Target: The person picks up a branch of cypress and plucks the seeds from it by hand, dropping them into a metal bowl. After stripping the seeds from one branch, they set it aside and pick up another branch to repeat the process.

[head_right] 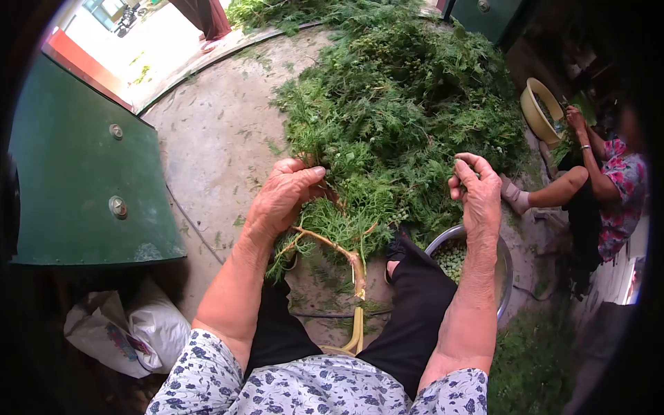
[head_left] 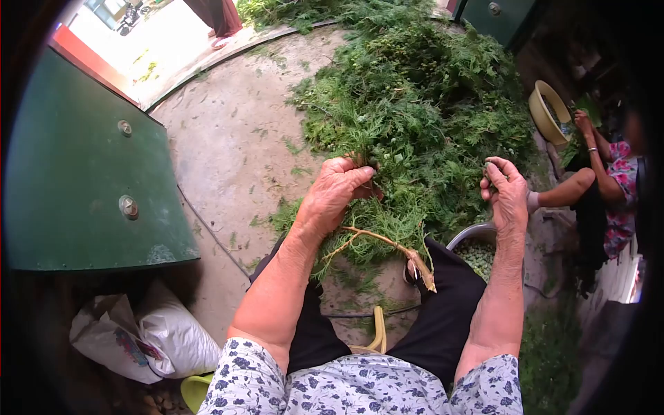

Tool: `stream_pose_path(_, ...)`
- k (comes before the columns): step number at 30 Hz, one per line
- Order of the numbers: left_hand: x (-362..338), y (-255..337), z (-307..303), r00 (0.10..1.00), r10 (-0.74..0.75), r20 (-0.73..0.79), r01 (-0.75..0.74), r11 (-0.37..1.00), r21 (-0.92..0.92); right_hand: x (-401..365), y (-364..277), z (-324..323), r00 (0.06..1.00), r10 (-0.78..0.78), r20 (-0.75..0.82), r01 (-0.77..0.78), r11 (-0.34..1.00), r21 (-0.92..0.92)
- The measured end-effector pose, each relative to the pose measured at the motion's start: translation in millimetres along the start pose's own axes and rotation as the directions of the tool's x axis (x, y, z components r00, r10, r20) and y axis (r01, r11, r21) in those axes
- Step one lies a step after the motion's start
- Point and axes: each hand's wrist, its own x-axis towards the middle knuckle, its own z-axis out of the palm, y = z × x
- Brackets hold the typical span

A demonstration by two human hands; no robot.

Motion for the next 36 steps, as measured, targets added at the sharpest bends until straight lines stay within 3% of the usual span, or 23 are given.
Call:
stream_pose_path(5, 3.7, -0.9, -6.3, 0.997, 0.015, -0.07, -0.016, 1.0, -0.017, -39.2, 58.0, -98.7, 0.978, 0.127, -0.165, -0.175, 0.931, -0.321)
stream_pose_path(7, 0.8, 1.0, -1.8, 0.993, 0.043, -0.11, -0.044, 0.999, -0.013, -66.4, 86.9, -141.0, 0.953, 0.192, -0.233, -0.291, 0.791, -0.538)
stream_pose_path(9, 0.0, 1.5, 0.3, 0.987, 0.067, -0.144, -0.069, 0.998, -0.009, -96.2, 119.0, -180.7, 0.967, 0.073, -0.242, -0.241, 0.556, -0.795)
stream_pose_path(11, 2.7, 0.9, 0.4, 0.987, 0.053, -0.151, -0.057, 0.998, -0.016, -118.1, 126.3, -197.9, 0.94, 0.19, -0.285, -0.339, 0.413, -0.845)
stream_pose_path(15, 3.4, 1.3, -0.3, 0.978, 0.118, -0.17, -0.127, 0.991, -0.042, -135.3, 184.0, -268.5, 0.929, 0.216, -0.3, -0.357, 0.312, -0.881)
stream_pose_path(17, 4.2, -0.1, -4.9, 0.987, 0.1, -0.128, -0.102, 0.995, -0.007, -143.1, 173.3, -256.4, 0.869, 0.308, -0.387, -0.436, 0.106, -0.894)
stream_pose_path(19, 2.5, -0.8, -3.9, 0.988, 0.1, -0.12, -0.104, 0.994, -0.026, -148.3, 172.2, -252.8, 0.887, 0.241, -0.395, -0.435, 0.144, -0.889)
stream_pose_path(21, 3.6, -1.9, -4.0, 0.989, 0.104, -0.106, -0.109, 0.993, -0.042, -145.4, 192.7, -272.7, 0.936, 0.143, -0.323, -0.321, -0.034, -0.946)
stream_pose_path(22, 5.4, -5.9, -6.2, 0.989, 0.113, -0.093, -0.119, 0.99, -0.07, -136.8, 173.4, -256.6, 0.913, 0.218, -0.346, -0.377, 0.118, -0.919)
stream_pose_path(26, 5.5, -4.3, -2.7, 0.988, 0.122, -0.099, -0.136, 0.98, -0.144, -98.4, 146.1, -224.5, 0.929, 0.157, -0.334, -0.355, 0.138, -0.925)
stream_pose_path(28, 4.8, -3.2, -4.2, 0.987, 0.133, -0.091, -0.147, 0.975, -0.165, -81.5, 142.4, -214.2, 0.989, 0.066, -0.13, -0.138, 0.12, -0.983)
stream_pose_path(29, 4.4, -1.9, -5.6, 0.986, 0.146, -0.084, -0.159, 0.97, -0.183, -78.4, 136.2, -207.5, 0.99, 0.062, -0.124, -0.131, 0.118, -0.984)
stream_pose_path(32, 0.4, 2.5, -4.5, 0.98, 0.169, -0.104, -0.186, 0.965, -0.184, -74.4, 110.4, -177.5, 0.936, 0.336, -0.104, -0.097, -0.039, -0.995)
stream_pose_path(34, -0.2, 3.6, -6.7, 0.981, 0.179, -0.076, -0.19, 0.962, -0.194, -54.7, 99.5, -155.8, 0.993, 0.121, 0.014, -0.006, 0.168, -0.986)
stream_pose_path(35, -0.5, 3.0, -6.3, 0.982, 0.185, -0.045, -0.191, 0.96, -0.204, -40.8, 89.9, -138.0, 0.997, -0.02, 0.079, 0.08, 0.413, -0.907)
stream_pose_path(36, -0.5, 1.5, -5.1, 0.983, 0.179, -0.039, -0.183, 0.962, -0.203, -37.8, 52.0, -88.1, 0.988, -0.104, 0.117, 0.155, 0.553, -0.819)
